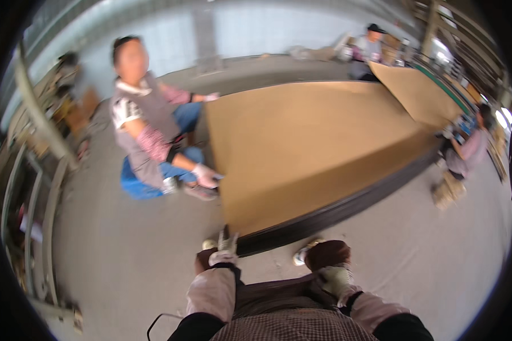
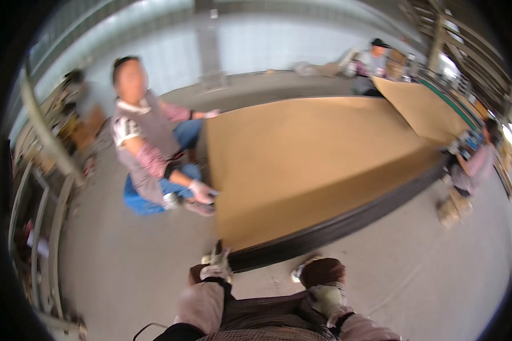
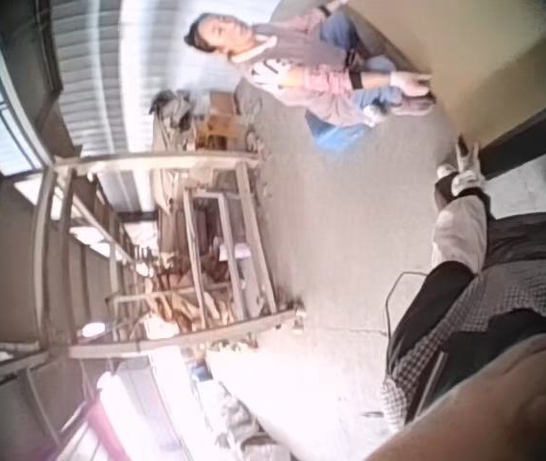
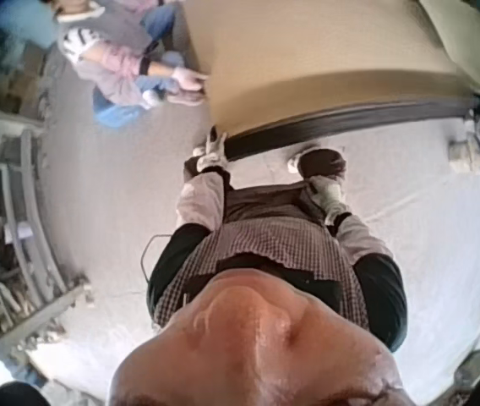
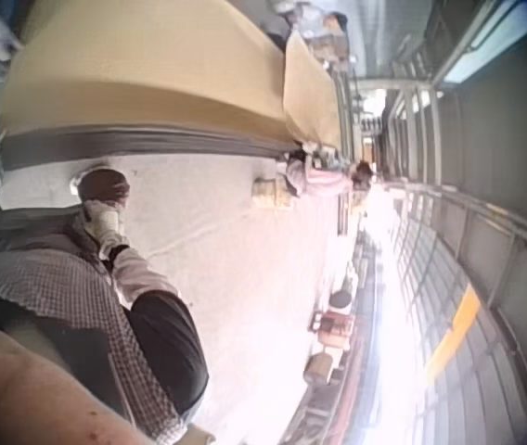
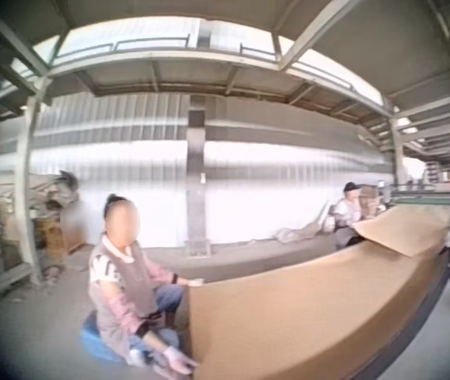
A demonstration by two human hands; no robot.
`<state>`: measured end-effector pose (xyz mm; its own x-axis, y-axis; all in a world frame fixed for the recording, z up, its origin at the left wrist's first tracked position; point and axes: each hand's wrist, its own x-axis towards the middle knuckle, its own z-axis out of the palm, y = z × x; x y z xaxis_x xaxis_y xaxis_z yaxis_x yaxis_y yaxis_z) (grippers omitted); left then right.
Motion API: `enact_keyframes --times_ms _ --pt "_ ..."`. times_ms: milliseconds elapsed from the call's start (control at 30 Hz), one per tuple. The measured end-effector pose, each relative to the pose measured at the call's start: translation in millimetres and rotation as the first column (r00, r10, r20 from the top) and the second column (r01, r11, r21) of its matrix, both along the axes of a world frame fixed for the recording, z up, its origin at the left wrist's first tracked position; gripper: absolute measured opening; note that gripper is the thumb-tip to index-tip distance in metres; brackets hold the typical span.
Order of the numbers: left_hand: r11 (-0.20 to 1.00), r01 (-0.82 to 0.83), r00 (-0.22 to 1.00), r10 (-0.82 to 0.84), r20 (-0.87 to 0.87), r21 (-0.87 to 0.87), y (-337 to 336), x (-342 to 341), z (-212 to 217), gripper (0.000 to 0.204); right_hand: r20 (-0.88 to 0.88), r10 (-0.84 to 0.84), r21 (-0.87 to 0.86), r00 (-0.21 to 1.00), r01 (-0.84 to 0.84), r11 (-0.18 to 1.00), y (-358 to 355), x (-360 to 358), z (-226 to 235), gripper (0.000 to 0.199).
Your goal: Helping coworkers flip and stack large industrial building sheets in a warehouse.
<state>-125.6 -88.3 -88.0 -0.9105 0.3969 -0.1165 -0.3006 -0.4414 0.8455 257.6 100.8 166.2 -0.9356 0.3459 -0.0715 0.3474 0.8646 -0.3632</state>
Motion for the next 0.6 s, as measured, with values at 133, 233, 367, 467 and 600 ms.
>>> enact_keyframes --times_ms 133,233,367,467,600 --pt "0.920 0.062 0.996 -0.084 -0.038 -0.386 52 40 93 0.061 0.086 -0.106 0.090 0.991 0.098 0.991 5 15 2 0.029" --pt "0.926 0.045 0.999 -0.040 0.020 -0.374 31 33 94 0.067 0.047 -0.041 0.057 0.998 0.039 0.998 3 6 2 0.028" --pt "0.938 0.016 0.999 -0.005 0.033 -0.345 53 42 114 0.076 0.082 -0.073 0.060 0.994 0.068 0.996 7 9 -1 0.029" --pt "0.905 -0.016 1.000 0.024 0.013 -0.426 57 41 115 0.076 0.080 -0.074 0.062 0.994 0.069 0.996 9 5 3 0.030" --pt "0.953 -0.048 0.999 0.053 0.009 -0.301 57 39 97 0.074 0.087 -0.055 0.081 0.995 0.048 0.996 8 5 3 0.029"
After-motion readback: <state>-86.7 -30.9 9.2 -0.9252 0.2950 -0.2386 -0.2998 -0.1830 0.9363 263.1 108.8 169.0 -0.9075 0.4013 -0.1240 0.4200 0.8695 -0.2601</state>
